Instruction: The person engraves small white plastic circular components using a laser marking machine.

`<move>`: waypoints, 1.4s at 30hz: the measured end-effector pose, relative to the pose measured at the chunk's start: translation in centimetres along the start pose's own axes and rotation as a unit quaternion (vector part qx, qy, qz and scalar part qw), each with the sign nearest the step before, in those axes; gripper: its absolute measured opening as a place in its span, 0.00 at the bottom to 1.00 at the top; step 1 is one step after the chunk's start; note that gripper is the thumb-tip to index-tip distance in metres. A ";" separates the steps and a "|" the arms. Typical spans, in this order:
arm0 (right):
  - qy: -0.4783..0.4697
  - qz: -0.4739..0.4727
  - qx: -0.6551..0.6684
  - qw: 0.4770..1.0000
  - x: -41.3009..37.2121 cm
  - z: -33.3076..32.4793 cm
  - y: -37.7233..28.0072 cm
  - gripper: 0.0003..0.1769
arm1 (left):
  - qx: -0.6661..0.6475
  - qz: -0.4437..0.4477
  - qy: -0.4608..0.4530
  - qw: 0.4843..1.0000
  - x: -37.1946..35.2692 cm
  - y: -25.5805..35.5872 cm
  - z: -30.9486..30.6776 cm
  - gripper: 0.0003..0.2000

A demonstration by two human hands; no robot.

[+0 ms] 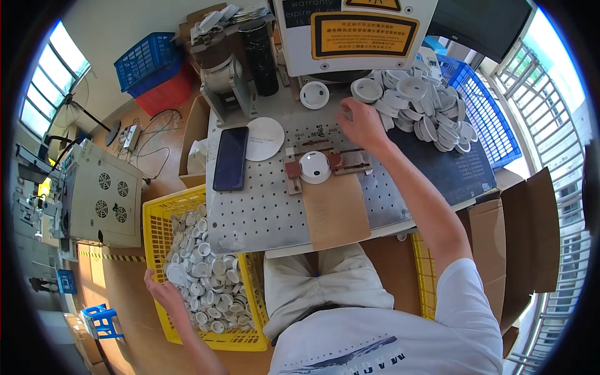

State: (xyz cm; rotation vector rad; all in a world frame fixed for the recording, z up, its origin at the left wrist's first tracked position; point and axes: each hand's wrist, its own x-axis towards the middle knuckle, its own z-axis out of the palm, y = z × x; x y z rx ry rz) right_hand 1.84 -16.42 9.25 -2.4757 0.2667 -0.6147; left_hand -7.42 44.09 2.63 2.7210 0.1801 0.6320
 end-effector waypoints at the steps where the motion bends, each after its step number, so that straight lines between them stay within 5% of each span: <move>1: 0.008 -0.002 -0.007 1.000 1.9 1.0 0.3 0.21 | -0.024 -0.040 -0.003 0.999 0.0 -0.3 -0.8 0.23; 4: 0.012 -0.008 -0.059 0.998 6.7 4.5 1.7 0.19 | -0.084 -0.070 -0.045 0.993 -1.7 2.4 -0.9 0.23; 11: 0.037 0.022 -0.034 0.998 8.2 6.9 2.9 0.14 | -0.185 0.094 -0.142 0.968 -2.6 16.4 2.2 0.22; 16: 0.029 -0.005 0.010 1.000 -0.4 -2.0 0.4 0.09 | -0.219 0.372 -0.147 0.890 0.7 29.6 7.8 0.06; 19: 0.045 0.011 -0.002 0.999 -6.9 -6.3 0.5 0.09 | -0.209 0.416 -0.142 0.874 1.1 36.9 11.4 0.06; 22: 0.102 -0.119 -0.097 0.983 -13.4 -7.2 2.6 0.10 | -0.140 0.478 -0.160 0.852 -0.3 40.6 13.9 0.06; 24: 0.100 -0.150 -0.129 0.975 -17.2 -7.8 2.4 0.11 | -0.008 0.512 -0.164 0.843 -0.3 40.9 14.1 0.06; 30: -0.032 -0.192 -0.110 0.975 -21.0 -9.3 0.2 0.15 | -0.070 0.562 -0.176 0.805 -3.2 36.6 11.8 0.03; 32: -0.043 -0.110 -0.029 0.993 -19.8 -10.2 -0.8 0.17 | -0.113 0.577 -0.161 0.792 -4.0 33.9 11.3 0.03; 35: -0.150 -0.038 0.004 0.988 -18.4 -9.7 -0.7 0.20 | -0.173 0.484 -0.128 0.848 -2.3 28.6 11.6 0.02; 40: -0.160 -0.133 0.006 0.978 -17.6 -5.5 -3.6 0.21 | -0.144 0.354 -0.102 0.918 0.4 24.3 9.8 0.11; 42: -0.153 -0.118 0.011 0.981 -16.9 -3.6 -4.8 0.20 | -0.142 0.349 -0.088 0.922 0.3 24.3 9.8 0.07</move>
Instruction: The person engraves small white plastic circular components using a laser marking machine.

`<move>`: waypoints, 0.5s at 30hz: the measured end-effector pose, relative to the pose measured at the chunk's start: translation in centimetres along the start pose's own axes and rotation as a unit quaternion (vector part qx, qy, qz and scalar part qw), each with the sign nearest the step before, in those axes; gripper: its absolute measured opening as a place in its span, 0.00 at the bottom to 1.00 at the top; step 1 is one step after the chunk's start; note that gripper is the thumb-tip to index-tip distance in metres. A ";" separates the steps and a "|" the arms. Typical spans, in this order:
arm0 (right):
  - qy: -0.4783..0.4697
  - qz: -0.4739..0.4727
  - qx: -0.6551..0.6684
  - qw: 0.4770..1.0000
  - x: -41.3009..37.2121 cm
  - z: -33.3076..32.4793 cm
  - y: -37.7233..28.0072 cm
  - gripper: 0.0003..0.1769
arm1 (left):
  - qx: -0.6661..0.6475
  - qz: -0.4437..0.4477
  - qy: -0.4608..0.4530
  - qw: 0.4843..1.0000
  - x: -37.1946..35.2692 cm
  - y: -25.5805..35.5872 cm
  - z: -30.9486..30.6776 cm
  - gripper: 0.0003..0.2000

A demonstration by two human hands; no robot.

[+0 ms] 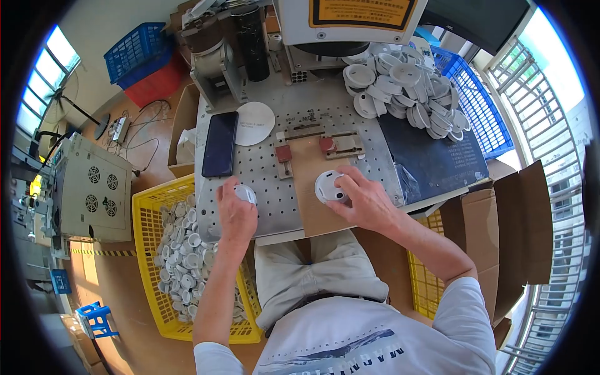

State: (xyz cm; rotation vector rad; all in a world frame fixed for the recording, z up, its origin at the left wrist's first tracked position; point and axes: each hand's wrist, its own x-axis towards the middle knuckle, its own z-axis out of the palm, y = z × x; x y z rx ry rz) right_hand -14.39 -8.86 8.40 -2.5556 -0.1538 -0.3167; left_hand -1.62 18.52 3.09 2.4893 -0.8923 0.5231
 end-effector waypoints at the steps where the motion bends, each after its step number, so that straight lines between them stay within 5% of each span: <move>1: -0.003 -0.006 0.002 1.000 0.8 0.7 -0.4 0.20 | 0.004 0.001 0.002 1.000 0.1 0.1 0.0 0.06; 15: 0.021 -0.004 -0.041 0.999 6.3 2.9 -1.3 0.19 | -0.002 0.000 -0.004 1.000 0.1 0.2 -0.3 0.05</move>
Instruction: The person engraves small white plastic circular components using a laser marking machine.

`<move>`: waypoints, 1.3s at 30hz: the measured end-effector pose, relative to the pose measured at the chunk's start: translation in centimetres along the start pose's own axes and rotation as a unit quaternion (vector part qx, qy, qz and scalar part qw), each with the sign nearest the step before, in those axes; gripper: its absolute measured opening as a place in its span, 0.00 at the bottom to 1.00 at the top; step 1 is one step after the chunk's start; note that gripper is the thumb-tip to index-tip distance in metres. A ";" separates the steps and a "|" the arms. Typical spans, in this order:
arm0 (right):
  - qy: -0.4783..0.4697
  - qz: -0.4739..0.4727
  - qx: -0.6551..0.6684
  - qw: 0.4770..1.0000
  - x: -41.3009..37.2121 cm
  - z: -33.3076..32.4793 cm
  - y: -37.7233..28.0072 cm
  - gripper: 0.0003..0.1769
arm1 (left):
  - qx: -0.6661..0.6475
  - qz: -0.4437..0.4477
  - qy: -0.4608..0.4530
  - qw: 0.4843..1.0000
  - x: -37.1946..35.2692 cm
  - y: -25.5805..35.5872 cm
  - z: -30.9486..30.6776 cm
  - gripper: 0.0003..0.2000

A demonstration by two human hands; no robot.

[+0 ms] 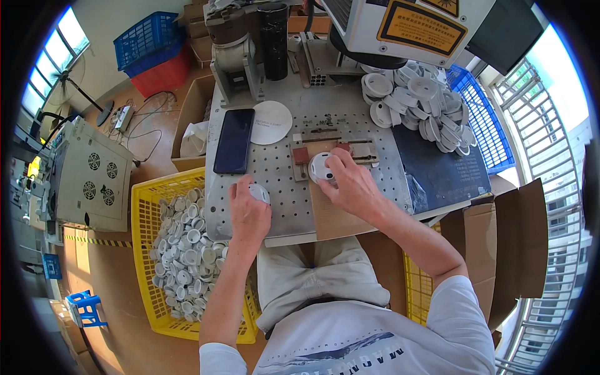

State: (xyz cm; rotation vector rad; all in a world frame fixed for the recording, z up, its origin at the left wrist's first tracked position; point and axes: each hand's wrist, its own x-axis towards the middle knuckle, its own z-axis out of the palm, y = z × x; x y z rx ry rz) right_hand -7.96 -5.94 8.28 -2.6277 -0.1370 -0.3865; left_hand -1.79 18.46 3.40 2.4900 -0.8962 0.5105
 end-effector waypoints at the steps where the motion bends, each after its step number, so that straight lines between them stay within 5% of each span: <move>1: 0.000 -0.001 0.001 1.000 0.2 0.2 0.0 0.19 | 0.001 -0.001 0.000 1.000 0.0 0.0 0.0 0.05; 13: -0.032 0.035 -0.010 0.999 2.7 1.7 1.1 0.20 | -0.007 -0.014 -0.001 1.000 0.0 0.2 0.0 0.06; 19: 0.048 0.043 0.049 0.997 0.6 0.9 0.5 0.17 | -0.028 -0.001 0.018 0.999 -1.6 -1.0 -0.9 0.10; 21: 0.108 0.056 0.090 0.988 -1.3 -0.2 1.1 0.15 | -0.107 -0.155 0.044 0.981 -4.4 -2.1 -2.8 0.17; 27: 0.162 0.140 0.119 0.969 -4.1 -2.0 5.0 0.12 | 0.111 -0.361 0.092 0.921 -15.0 -14.9 -8.8 0.22; 32: 0.187 0.153 0.157 0.958 -4.0 -1.9 5.4 0.11 | 0.096 -0.339 0.129 0.927 -13.9 -14.9 -10.2 0.22; 39: 0.195 0.145 0.168 0.955 -4.2 -1.8 5.9 0.11 | -0.069 -0.148 0.062 0.985 -0.8 -2.5 -2.7 0.18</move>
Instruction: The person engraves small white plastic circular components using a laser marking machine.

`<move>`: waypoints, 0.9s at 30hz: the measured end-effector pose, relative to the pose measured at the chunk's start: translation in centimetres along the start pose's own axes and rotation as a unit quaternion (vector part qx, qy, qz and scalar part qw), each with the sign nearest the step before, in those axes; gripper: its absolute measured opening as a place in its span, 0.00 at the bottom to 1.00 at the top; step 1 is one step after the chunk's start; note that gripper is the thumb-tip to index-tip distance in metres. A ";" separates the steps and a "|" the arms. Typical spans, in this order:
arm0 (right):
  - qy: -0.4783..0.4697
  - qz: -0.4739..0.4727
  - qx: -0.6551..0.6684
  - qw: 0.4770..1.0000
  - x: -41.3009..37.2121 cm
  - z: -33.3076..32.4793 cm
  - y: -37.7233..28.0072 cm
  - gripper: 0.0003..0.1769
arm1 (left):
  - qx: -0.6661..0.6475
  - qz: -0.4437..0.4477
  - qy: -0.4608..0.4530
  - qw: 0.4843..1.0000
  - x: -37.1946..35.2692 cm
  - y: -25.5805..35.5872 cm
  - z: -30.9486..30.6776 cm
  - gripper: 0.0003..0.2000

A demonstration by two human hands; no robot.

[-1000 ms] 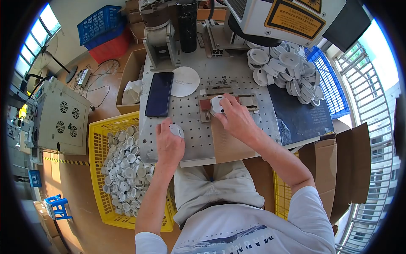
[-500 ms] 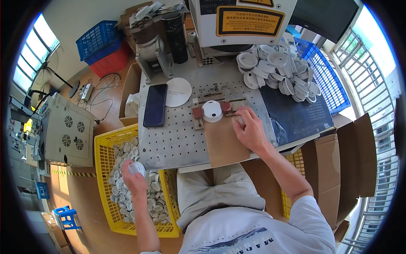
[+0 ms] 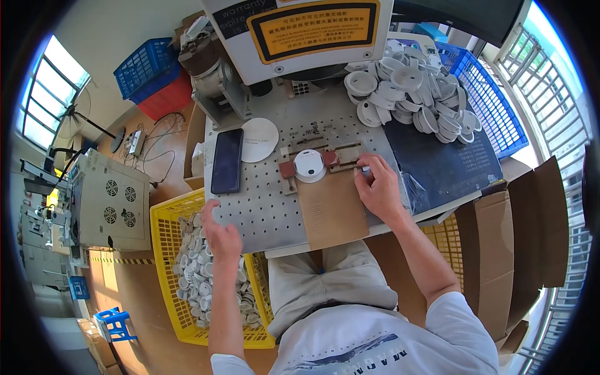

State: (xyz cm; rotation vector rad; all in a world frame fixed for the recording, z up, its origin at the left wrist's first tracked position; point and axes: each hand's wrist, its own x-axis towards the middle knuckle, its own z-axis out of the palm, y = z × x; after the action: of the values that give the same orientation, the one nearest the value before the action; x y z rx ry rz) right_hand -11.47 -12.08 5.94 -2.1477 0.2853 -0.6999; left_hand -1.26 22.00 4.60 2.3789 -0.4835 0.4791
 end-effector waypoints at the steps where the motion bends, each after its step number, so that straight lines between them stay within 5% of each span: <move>1: 0.001 0.000 -0.001 1.000 -0.1 0.0 0.0 0.11 | -0.002 0.074 -0.016 0.997 1.5 3.2 1.7 0.10; 5: 0.035 0.007 0.018 0.999 0.0 0.0 0.4 0.09 | -0.002 0.213 -0.070 0.975 5.8 11.2 9.3 0.06; 7: 0.062 0.030 0.046 0.997 0.1 -0.6 0.6 0.07 | 0.122 0.284 -0.130 0.942 6.5 13.1 13.0 0.08; 11: 0.063 0.181 0.037 0.981 2.4 -3.6 1.5 0.09 | 0.190 0.291 -0.217 0.912 5.8 14.4 13.9 0.07; 16: 0.145 0.157 0.026 0.977 8.9 -3.8 7.4 0.26 | 0.087 0.351 -0.204 0.910 -0.9 13.3 10.2 0.04; 19: 0.120 0.277 0.057 0.952 11.1 -3.2 7.1 0.38 | 0.023 0.325 -0.159 0.932 -2.6 10.1 7.4 0.02; 24: 0.145 0.256 0.065 0.954 11.5 -1.7 8.4 0.35 | 0.054 0.171 -0.100 0.979 -2.5 4.5 3.5 0.12; 27: 0.115 0.267 0.056 0.955 10.2 -3.2 7.8 0.32 | 0.079 0.162 -0.090 0.979 -2.4 1.8 2.3 0.03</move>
State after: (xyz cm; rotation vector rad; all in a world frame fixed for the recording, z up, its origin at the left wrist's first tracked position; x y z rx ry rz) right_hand -4.65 -23.40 5.27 -1.7619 0.8911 -0.6255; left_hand -3.66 19.72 2.77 2.5188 -0.9573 0.4622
